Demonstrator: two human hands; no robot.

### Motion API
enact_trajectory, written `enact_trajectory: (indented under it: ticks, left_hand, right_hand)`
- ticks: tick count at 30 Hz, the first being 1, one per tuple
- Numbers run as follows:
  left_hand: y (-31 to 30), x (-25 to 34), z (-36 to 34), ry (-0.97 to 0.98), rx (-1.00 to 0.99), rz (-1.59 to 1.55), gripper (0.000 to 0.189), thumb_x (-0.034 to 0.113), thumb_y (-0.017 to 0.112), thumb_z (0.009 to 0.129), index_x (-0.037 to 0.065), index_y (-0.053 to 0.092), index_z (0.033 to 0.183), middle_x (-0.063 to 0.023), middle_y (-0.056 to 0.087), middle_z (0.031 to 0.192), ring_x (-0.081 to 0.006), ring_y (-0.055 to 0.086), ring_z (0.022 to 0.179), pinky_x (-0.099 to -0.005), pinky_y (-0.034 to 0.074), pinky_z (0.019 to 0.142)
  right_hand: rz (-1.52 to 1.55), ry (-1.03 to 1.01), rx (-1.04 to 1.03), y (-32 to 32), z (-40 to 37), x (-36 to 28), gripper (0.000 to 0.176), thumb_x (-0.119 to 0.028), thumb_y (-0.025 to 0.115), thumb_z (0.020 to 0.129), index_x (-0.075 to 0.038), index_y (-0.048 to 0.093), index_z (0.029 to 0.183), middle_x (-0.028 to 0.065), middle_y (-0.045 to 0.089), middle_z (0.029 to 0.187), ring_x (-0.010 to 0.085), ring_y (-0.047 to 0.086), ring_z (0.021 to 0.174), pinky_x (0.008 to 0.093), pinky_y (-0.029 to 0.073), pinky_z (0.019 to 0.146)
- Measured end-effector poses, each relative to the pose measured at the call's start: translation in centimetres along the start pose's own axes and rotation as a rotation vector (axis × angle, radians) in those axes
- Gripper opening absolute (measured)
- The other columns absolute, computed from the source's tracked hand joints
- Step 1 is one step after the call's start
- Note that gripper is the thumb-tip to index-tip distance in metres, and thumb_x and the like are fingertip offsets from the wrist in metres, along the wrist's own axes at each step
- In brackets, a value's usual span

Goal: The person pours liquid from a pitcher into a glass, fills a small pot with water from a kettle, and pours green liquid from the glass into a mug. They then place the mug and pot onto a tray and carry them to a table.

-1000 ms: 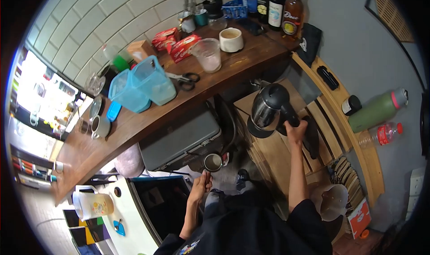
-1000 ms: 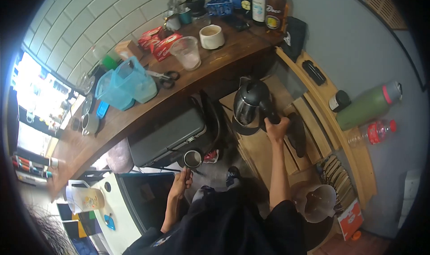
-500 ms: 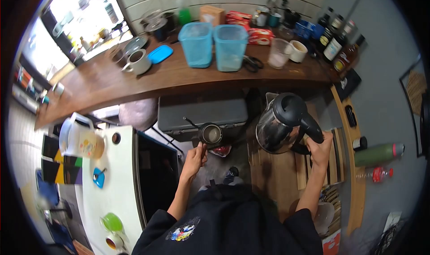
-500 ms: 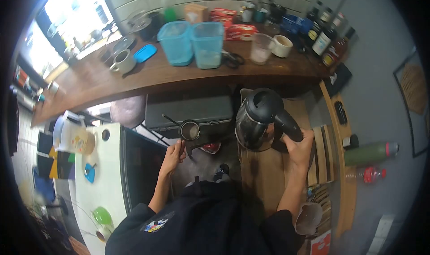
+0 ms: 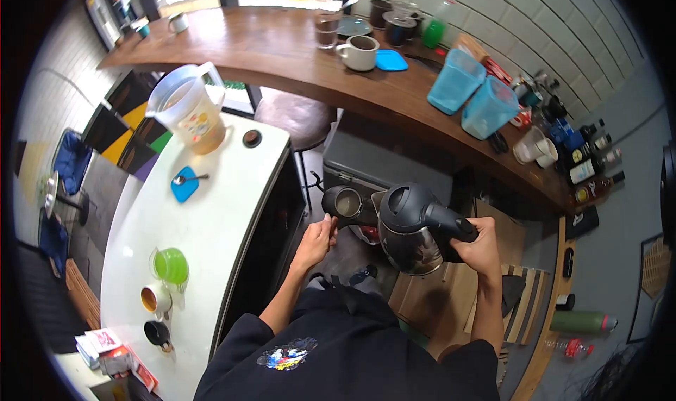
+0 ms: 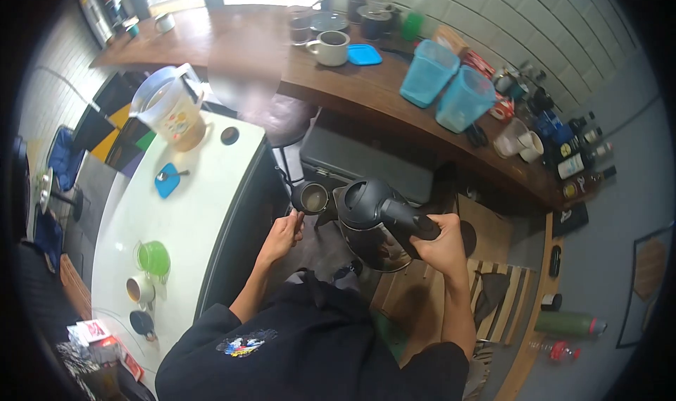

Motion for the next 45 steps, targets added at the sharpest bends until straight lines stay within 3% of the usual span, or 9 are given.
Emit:
enact_trajectory:
  ticks: [17,18,20,23,24,26,28,30,45]
  left_hand:
    - [-6.7,-2.6,-4.3,0.061,0.129,0.087,0.058,0.042,0.027,0.1,0.0,0.053,0.07,-0.0062,0.052,0.056,-0.0181,0.051,0.052,-0.033,0.041,0.054]
    - [-6.8,-2.5,-4.4,0.068,0.132,0.105,0.058,0.042,0.027,0.1,-0.001,0.053,0.07,-0.0069,0.052,0.056,-0.0189,0.052,0.052,-0.0336,0.042,0.055]
    - [-7.0,-2.7,-4.4,0.057,0.135,0.094,0.058,0.042,0.027,0.1,-0.001,0.054,0.07,-0.0071,0.053,0.056,-0.0191,0.052,0.053,-0.0336,0.042,0.056]
    - [-7.2,-2.9,-4.8,0.043,0.132,0.087,0.058,0.042,0.027,0.1,-0.001,0.055,0.071,-0.0074,0.053,0.057,-0.0194,0.053,0.054,-0.0335,0.043,0.056]
    - [-7.2,-2.9,-4.8,0.044,0.133,0.087,0.058,0.042,0.027,0.1,-0.001,0.055,0.071,-0.0074,0.053,0.057,-0.0195,0.054,0.054,-0.0335,0.043,0.056]
    - [-7.3,-3.1,-4.6,0.053,0.129,0.08,0.058,0.042,0.028,0.1,-0.001,0.055,0.072,-0.0073,0.053,0.056,-0.0192,0.054,0.054,-0.0333,0.043,0.056]
    - [-7.2,-3.2,-4.6,0.057,0.124,0.078,0.058,0.041,0.028,0.1,-0.001,0.056,0.072,-0.0072,0.053,0.056,-0.0189,0.054,0.054,-0.0332,0.043,0.056]
    - [-7.1,-3.2,-4.5,0.053,0.121,0.051,0.057,0.041,0.029,0.1,-0.001,0.056,0.072,-0.0066,0.053,0.056,-0.017,0.053,0.052,-0.0323,0.042,0.054]
    - [-5.9,-3.6,-3.1,0.008,0.106,-0.014,0.055,0.04,0.032,0.099,-0.001,0.057,0.072,-0.0048,0.052,0.055,-0.0135,0.05,0.05,-0.0296,0.04,0.051]
  right_hand:
    - [-0.364,-0.104,-0.27,10.3,3.2,-7.5,0.011,-0.002,0.061,0.058,0.007,0.056,0.061,0.0014,0.042,0.048,0.0039,0.043,0.051,0.0249,0.035,0.047]
    - [-0.369,-0.109,-0.271,10.4,3.3,-8.0,0.011,-0.002,0.061,0.058,0.007,0.056,0.061,0.0014,0.042,0.048,0.0039,0.043,0.051,0.0249,0.035,0.047]
    - [-0.435,-0.126,-0.268,10.7,3.3,-9.1,0.017,-0.008,0.063,0.058,0.008,0.061,0.065,0.0156,0.05,0.049,0.0138,0.055,0.048,0.0289,0.041,0.05]
    - [-0.482,-0.12,-0.287,10.9,3.3,-10.2,0.018,-0.008,0.063,0.058,0.008,0.062,0.066,0.0182,0.052,0.052,0.0195,0.06,0.05,0.0301,0.043,0.053]
    - [-0.486,-0.122,-0.284,10.8,3.3,-10.3,0.018,-0.008,0.063,0.058,0.008,0.062,0.066,0.0182,0.052,0.052,0.0195,0.06,0.05,0.0301,0.043,0.053]
    - [-0.481,-0.133,-0.262,10.6,3.5,-10.3,0.016,-0.005,0.062,0.056,0.008,0.06,0.065,0.0053,0.041,0.048,0.0062,0.046,0.05,0.0263,0.038,0.049]
    - [-0.48,-0.131,-0.252,10.3,3.6,-10.5,0.017,-0.005,0.062,0.056,0.009,0.061,0.067,0.0057,0.042,0.048,0.0062,0.046,0.05,0.0264,0.038,0.049]
    - [-0.517,-0.102,-0.281,10.1,3.8,-10.3,0.021,-0.01,0.063,0.058,0.007,0.065,0.07,0.0197,0.056,0.054,0.0245,0.063,0.054,0.0316,0.046,0.057]
    - [-0.613,-0.076,-0.294,7.5,4.5,-11.5,0.018,-0.008,0.062,0.056,0.008,0.061,0.063,0.0197,0.051,0.051,0.023,0.056,0.048,0.0334,0.044,0.054]
Point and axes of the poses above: each hand's wrist, its own z-axis towards the middle knuckle, its own y-axis out of the palm, x = y × z, the point moved 8 cm from there along z, towards the middle knuckle
